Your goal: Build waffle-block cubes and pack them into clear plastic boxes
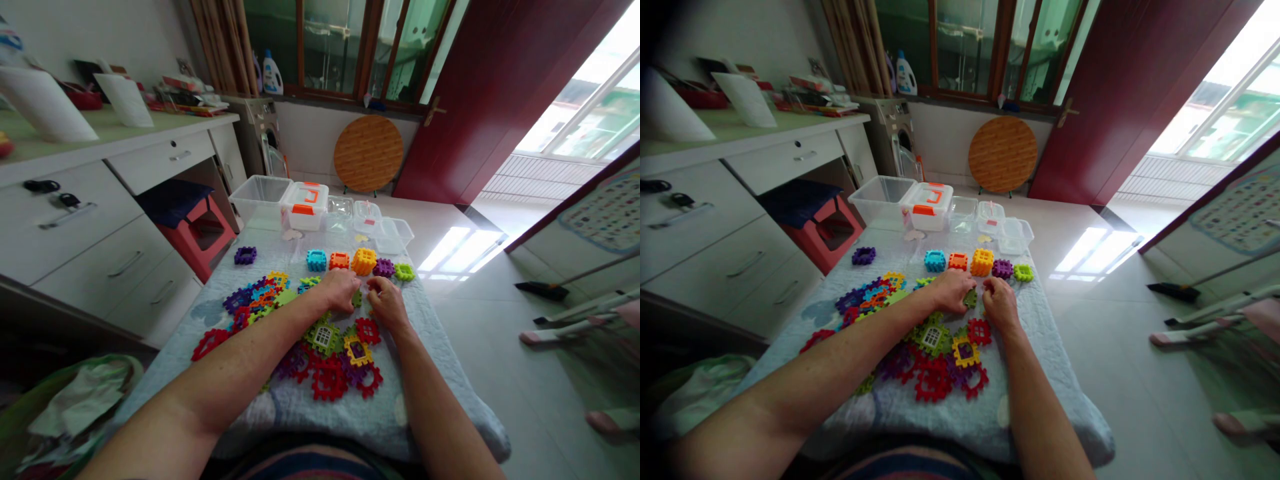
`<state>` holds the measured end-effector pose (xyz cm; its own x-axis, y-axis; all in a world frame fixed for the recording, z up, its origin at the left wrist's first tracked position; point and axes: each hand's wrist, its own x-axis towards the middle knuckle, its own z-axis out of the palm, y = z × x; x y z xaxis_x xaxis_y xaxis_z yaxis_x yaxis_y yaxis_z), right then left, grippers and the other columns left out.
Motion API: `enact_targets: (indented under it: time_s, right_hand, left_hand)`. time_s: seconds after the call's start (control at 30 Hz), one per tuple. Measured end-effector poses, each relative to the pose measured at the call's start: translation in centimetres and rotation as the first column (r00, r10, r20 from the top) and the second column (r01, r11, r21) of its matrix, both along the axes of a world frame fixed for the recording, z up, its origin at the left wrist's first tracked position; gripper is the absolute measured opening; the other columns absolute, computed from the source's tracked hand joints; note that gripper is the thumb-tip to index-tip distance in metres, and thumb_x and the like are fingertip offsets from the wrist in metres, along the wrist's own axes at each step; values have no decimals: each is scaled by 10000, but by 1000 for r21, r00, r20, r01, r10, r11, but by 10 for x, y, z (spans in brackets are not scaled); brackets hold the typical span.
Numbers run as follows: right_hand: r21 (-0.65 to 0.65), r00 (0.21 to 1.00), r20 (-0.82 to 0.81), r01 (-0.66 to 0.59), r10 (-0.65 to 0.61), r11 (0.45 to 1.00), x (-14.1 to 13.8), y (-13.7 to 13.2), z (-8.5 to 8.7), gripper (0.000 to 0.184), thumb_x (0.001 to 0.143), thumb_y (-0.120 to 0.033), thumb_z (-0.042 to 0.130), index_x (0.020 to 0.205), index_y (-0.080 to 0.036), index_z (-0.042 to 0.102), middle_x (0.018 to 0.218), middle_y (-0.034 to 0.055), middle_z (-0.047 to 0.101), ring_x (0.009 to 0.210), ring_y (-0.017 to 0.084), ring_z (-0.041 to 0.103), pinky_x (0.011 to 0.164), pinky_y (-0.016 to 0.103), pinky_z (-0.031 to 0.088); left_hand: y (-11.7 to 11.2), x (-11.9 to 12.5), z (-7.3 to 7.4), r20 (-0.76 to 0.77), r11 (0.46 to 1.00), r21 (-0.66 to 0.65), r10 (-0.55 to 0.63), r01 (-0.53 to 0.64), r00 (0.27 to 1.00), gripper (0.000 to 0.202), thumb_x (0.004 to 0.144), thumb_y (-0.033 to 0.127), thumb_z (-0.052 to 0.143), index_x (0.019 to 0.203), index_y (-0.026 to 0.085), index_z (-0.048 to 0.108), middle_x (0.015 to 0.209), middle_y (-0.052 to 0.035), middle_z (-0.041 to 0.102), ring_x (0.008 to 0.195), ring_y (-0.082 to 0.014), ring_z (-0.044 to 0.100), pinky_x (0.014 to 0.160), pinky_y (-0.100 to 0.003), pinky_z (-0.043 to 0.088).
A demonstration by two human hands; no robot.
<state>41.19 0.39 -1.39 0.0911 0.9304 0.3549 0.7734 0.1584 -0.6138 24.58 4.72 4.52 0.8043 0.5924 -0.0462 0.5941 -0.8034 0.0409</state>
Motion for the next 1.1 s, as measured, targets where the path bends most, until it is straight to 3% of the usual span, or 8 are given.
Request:
enact_targets:
  time_s: [0.1,0.2,0.33,0.5,0.67,0.77,0.93,1.1]
  right_hand:
    - [18,1000,8,-13,13,1000,1,0,-1,253,720,-184,449,853,-172,664,839,69,677,773,197,605,755,320,465]
    - [24,1000,8,-20,20,1000,2,0,-2,247,728,-197,452,859,-178,661,840,65,676,777,196,606,756,323,468]
    - [19,1000,11,-22,22,1000,1,-1,-2,242,733,-208,461,869,-183,660,857,66,683,784,197,613,761,325,470]
    - [4,1000,18,-19,19,1000,-1,-3,-1,248,732,-210,457,867,-181,663,849,65,682,778,199,610,767,333,468]
    - [-6,999,0,-32,32,999,-1,-4,0,243,742,-207,451,864,-178,659,866,67,677,803,199,610,774,329,468]
    - [-14,999,-2,-37,37,999,-1,-3,0,239,750,-208,452,869,-176,657,860,65,672,803,199,607,775,329,466]
    - [-29,999,11,-43,43,999,-2,-3,0,235,758,-206,456,874,-179,659,849,62,666,781,196,596,750,324,462]
    - [-29,999,12,-36,36,999,-2,-4,1,228,757,-210,464,870,-178,660,838,60,661,770,195,596,743,321,461]
  left_hand:
    - [-7,-16,10,126,997,60,-59,52,990,403,674,379,662,1015,163,665,984,-112,670,925,-270,632,837,-371,495]
    - [-1,-52,26,222,994,98,-62,41,973,422,688,373,659,1058,172,641,1014,-95,660,959,-256,612,880,-365,473]
    - [37,-122,36,254,979,103,144,-175,956,486,655,353,669,1102,165,630,1056,-86,657,986,-244,605,920,-341,455]
    - [91,-183,20,55,894,53,442,-444,895,500,653,382,641,1116,191,640,1094,-66,665,987,-231,622,869,-290,468]
    - [107,-188,-5,-93,883,43,469,-467,878,541,614,390,658,1134,241,642,1179,-51,655,1097,-273,577,934,-332,430]
    - [109,-186,-12,-147,877,19,477,-480,866,556,613,384,661,1152,250,639,1211,-59,645,1122,-292,555,964,-370,401]
    - [113,-184,-7,-239,867,-26,479,-498,845,667,562,375,704,1210,245,615,1274,-88,614,1190,-337,504,972,-415,388]
    - [113,-177,0,-286,859,-55,475,-509,832,530,565,351,696,1087,260,681,1170,-51,674,1074,-306,583,904,-383,433]
